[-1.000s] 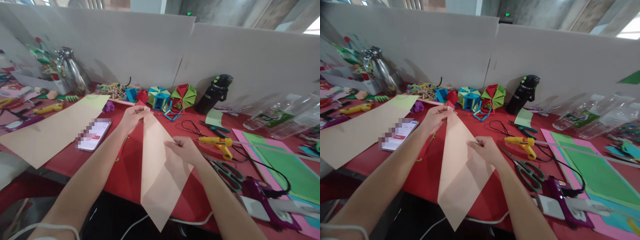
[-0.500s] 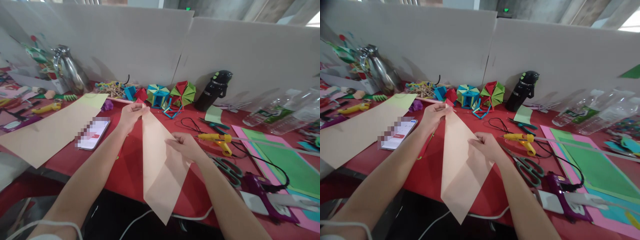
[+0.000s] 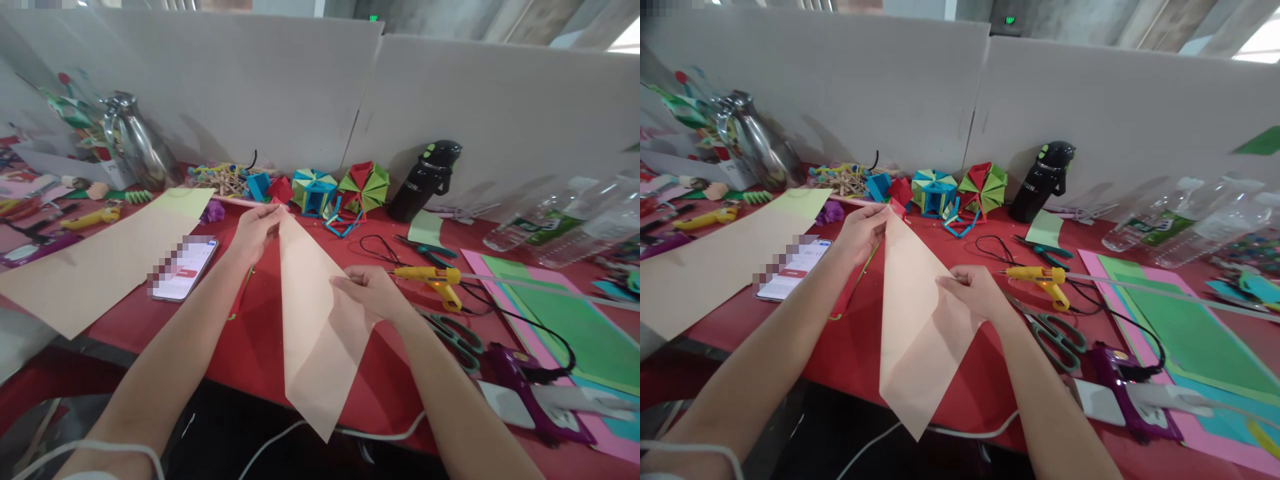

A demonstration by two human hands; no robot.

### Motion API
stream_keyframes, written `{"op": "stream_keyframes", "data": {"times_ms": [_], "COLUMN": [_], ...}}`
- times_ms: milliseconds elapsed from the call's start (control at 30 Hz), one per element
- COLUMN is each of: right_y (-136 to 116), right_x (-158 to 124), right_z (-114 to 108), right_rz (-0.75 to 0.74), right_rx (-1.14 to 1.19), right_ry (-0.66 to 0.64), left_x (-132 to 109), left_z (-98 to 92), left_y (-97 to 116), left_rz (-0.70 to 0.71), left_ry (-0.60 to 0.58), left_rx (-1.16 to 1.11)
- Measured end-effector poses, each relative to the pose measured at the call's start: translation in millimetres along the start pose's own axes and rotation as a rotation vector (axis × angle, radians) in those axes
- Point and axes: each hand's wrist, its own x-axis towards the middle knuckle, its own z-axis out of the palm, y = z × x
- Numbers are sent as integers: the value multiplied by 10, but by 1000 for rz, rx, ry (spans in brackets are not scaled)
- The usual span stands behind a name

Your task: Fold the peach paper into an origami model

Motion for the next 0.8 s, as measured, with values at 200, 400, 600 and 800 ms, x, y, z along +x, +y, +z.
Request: {"op": "stream_keyframes", "data": {"times_ms": [200,400,600,800], "right_y": [17,54,33,12], "right_x": [4,11,3,0], "right_z": [-10,-26,-25,-27], "right_rz": [-14,-24,-33,-32], "right_rx": [-6,-30,-4,15], "right_ry": [7,5,4,-2], "left_x": [0,5,-1,10], "left_z": [-11,-18,-14,-62], "left_y": [24,8,35,40], "left_rz": [-8,24,21,63], "left_ry": [7,5,3,-26], "left_rx": [-28,-21,-29,40]}}
